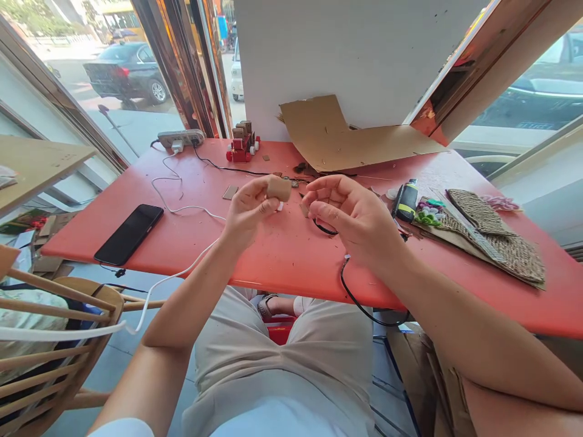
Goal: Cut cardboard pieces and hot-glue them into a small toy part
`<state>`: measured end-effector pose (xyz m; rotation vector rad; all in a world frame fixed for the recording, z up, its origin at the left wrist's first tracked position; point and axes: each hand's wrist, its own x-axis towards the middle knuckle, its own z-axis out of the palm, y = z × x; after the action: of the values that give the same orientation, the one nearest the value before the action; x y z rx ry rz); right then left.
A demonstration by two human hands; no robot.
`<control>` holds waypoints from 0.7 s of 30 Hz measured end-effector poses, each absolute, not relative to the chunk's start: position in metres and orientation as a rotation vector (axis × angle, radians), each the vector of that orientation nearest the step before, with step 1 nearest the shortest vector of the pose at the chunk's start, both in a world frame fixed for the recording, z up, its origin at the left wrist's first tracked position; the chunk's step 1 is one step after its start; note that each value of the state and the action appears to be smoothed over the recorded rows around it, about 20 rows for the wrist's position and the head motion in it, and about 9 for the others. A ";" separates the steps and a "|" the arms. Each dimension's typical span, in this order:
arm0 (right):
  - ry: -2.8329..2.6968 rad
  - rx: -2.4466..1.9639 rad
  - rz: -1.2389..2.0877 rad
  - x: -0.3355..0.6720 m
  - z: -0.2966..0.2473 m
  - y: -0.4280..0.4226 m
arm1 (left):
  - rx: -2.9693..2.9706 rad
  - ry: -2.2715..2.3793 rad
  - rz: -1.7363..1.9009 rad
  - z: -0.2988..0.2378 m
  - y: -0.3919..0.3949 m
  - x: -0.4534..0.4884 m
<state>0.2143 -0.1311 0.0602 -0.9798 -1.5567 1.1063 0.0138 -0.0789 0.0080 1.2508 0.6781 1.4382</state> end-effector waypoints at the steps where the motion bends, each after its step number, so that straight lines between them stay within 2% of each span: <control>1: -1.564 -0.994 1.176 0.214 0.061 -0.130 | 1.367 0.685 1.481 0.009 -0.080 0.014; 5: -1.514 -0.962 1.519 0.209 0.062 -0.128 | 1.756 0.724 1.562 0.012 -0.083 0.009; 8: -1.408 -0.962 1.602 0.205 0.062 -0.128 | 1.926 0.803 1.567 0.010 -0.083 0.003; 13: -1.293 -1.005 1.540 0.201 0.061 -0.127 | 2.049 0.759 1.657 -0.004 -0.081 0.002; 17: -1.344 -0.979 1.429 0.200 0.057 -0.127 | 1.916 0.660 1.759 -0.014 -0.078 0.006; 21: -1.473 -0.971 1.224 0.203 0.051 -0.125 | 1.625 0.649 1.607 -0.012 -0.082 0.005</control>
<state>0.2027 -0.1249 0.0506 -0.9705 -1.4733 1.2242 0.0053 -0.0820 -0.0121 1.6250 0.6494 1.6065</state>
